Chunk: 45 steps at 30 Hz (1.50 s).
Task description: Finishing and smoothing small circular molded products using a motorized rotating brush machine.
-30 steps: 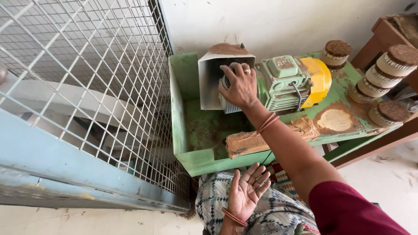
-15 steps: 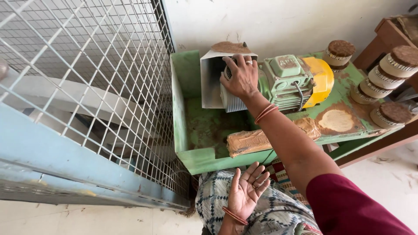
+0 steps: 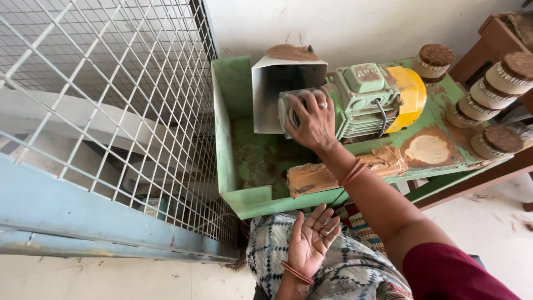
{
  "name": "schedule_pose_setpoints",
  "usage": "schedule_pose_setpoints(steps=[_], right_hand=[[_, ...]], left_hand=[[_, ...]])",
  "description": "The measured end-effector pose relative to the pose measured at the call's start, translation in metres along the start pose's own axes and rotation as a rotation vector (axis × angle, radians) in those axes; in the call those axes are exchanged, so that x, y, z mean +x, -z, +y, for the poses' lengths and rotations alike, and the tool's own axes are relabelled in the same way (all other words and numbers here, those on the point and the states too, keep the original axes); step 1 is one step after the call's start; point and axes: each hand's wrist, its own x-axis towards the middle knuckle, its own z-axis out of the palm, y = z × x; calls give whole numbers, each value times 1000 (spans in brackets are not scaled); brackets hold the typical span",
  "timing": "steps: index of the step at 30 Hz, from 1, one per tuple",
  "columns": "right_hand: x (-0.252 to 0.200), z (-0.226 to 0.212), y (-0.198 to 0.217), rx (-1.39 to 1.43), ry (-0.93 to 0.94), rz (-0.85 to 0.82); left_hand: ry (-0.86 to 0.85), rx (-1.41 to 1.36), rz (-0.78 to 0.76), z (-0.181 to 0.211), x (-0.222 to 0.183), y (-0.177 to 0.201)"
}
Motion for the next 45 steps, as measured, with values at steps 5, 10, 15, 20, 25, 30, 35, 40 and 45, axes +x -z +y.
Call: schedule_pose_setpoints(steps=[5, 10, 15, 20, 25, 30, 35, 40, 45], right_hand=[[44, 16, -29, -1, -90, -11], [33, 6, -19, -15, -127, -30], [-24, -18, 6, 46, -9, -77], [1, -3, -5, 26, 14, -31], [44, 15, -25, 9, -61, 9], [35, 9, -18, 22, -89, 26], [-8, -11, 4, 45, 7, 1], [8, -2, -2, 38, 15, 29], [44, 14, -26, 16, -78, 21]], left_hand=[[2, 31, -15, -2, -1, 0], [-6, 50, -13, 0, -1, -2], [3, 10, 11, 0, 1, 4], [4, 20, 27, -4, 1, 3], [5, 42, 2, -3, 0, 0], [-1, 42, 65, -1, 1, 1], [1, 18, 80, 0, 2, 3], [-12, 37, 51, 0, 1, 4], [7, 34, 42, -2, 1, 2]])
